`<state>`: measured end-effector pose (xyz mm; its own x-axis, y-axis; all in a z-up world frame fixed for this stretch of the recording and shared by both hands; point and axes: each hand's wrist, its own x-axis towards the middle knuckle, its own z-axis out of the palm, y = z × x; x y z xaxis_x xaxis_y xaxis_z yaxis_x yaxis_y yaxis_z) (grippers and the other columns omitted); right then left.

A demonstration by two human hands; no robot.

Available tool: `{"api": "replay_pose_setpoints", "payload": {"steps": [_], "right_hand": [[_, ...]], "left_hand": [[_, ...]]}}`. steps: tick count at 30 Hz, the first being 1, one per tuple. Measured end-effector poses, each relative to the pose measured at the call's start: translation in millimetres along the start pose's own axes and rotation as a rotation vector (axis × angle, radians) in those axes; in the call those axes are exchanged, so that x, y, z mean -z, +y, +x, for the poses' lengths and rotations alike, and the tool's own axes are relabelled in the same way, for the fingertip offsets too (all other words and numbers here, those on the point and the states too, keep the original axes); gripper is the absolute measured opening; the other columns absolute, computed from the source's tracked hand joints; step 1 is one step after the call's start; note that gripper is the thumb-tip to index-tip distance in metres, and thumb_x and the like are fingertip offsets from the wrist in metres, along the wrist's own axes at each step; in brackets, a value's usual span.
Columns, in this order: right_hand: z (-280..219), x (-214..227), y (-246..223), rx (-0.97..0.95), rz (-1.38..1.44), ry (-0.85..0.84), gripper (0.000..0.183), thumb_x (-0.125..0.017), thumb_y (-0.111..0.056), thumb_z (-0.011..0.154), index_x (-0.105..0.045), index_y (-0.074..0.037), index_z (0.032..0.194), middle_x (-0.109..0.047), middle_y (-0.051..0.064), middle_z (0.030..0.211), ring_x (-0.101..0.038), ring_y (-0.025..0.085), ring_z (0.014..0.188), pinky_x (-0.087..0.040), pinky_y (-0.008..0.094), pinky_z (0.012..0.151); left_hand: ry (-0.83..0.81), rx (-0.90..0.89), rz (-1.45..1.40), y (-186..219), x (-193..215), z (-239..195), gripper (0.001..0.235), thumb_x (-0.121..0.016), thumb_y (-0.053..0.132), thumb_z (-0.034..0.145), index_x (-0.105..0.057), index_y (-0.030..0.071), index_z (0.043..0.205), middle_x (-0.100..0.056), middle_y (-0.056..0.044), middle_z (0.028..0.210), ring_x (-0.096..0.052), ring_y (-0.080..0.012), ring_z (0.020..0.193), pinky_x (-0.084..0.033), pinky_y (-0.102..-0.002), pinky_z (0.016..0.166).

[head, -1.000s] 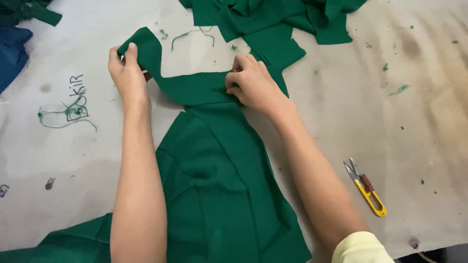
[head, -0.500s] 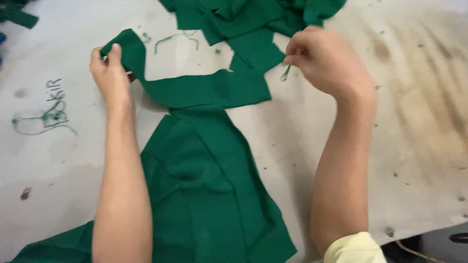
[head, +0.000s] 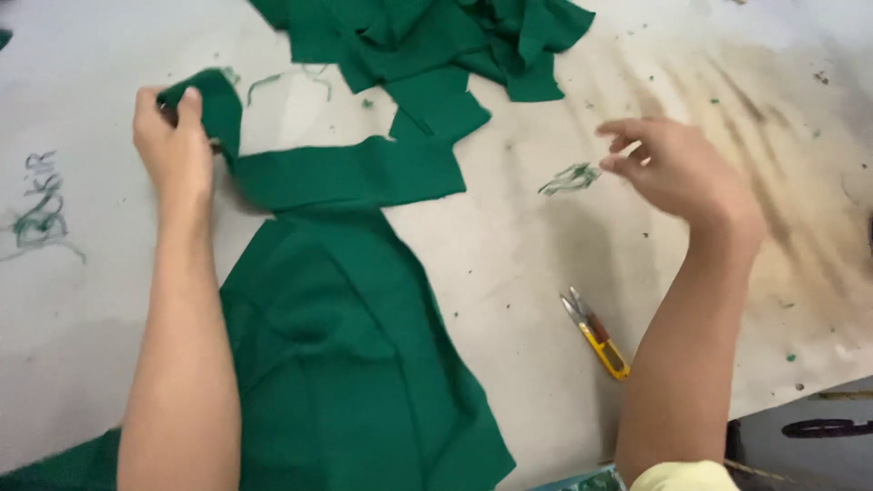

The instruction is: The person is using thread snips to cut notches into the edges of green fabric pieces and trim loose threads on a work table.

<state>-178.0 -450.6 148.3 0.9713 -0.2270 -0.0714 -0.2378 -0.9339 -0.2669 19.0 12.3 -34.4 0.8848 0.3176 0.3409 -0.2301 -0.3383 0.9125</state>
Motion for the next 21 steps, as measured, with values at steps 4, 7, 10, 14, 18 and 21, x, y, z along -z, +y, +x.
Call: {"api": "replay_pose_setpoints", "payload": {"steps": [4, 7, 10, 14, 18, 21], "right_hand": [[5, -32, 57, 0.011, 0.225, 0.249, 0.032, -0.047, -0.007, 0.104, -0.066, -0.010, 0.130, -0.063, 0.009, 0.123, -0.064, 0.024, 0.098, -0.049, 0.042, 0.076], [20, -65, 106, 0.141, 0.278, 0.418, 0.022, -0.054, 0.002, 0.103, -0.069, 0.000, 0.119, -0.065, 0.015, 0.114, -0.066, 0.027, 0.090, -0.053, 0.037, 0.080], [30, -86, 123, 0.195, 0.296, 0.420, 0.018, -0.059, -0.002, 0.100, -0.072, -0.001, 0.112, -0.072, 0.013, 0.109, -0.068, 0.024, 0.093, -0.054, 0.036, 0.080], [32, -87, 103, 0.288, 0.398, 0.241, 0.017, -0.061, -0.003, 0.097, -0.073, -0.004, 0.109, -0.073, 0.008, 0.107, -0.068, 0.016, 0.088, -0.051, 0.029, 0.078], [28, -83, 74, 0.110, 0.394, -0.088, 0.031, -0.080, -0.024, 0.085, -0.075, -0.025, 0.116, -0.064, -0.002, 0.111, -0.062, 0.012, 0.090, -0.049, 0.028, 0.084], [28, -84, 61, 0.081, 0.323, -0.170, 0.033, -0.080, -0.028, 0.086, -0.075, -0.026, 0.119, -0.060, -0.003, 0.107, -0.059, 0.013, 0.086, -0.047, 0.030, 0.081]], "left_hand": [[0.008, -0.249, 0.134, -50, -1, 20, 0.014, -0.067, 0.018, 0.112, -0.059, 0.008, 0.107, -0.061, -0.005, 0.095, -0.057, -0.0183, 0.086, -0.048, -0.037, 0.080], [-0.046, -0.198, 0.144, -45, 3, 15, 0.014, -0.065, 0.016, 0.117, -0.056, 0.008, 0.108, -0.059, -0.004, 0.098, -0.057, -0.0178, 0.091, -0.048, -0.036, 0.082], [-0.042, -0.269, 0.256, -51, 7, 16, 0.013, -0.066, 0.016, 0.117, -0.062, 0.003, 0.116, -0.067, -0.011, 0.105, -0.063, -0.0249, 0.095, -0.050, -0.040, 0.081], [-0.082, -0.418, 0.345, -72, 11, 17, 0.012, -0.067, 0.007, 0.129, -0.061, -0.001, 0.123, -0.064, -0.016, 0.105, -0.061, -0.0259, 0.090, -0.048, -0.040, 0.075], [-0.122, -0.352, 0.280, -61, 14, 9, 0.012, -0.061, 0.008, 0.132, -0.057, -0.001, 0.124, -0.059, -0.015, 0.109, -0.058, -0.0260, 0.098, -0.048, -0.040, 0.082], [-0.142, -0.317, 0.313, -53, 15, 4, 0.013, -0.058, 0.012, 0.132, -0.057, 0.001, 0.127, -0.060, -0.015, 0.112, -0.058, -0.0262, 0.101, -0.047, -0.040, 0.084]]}}
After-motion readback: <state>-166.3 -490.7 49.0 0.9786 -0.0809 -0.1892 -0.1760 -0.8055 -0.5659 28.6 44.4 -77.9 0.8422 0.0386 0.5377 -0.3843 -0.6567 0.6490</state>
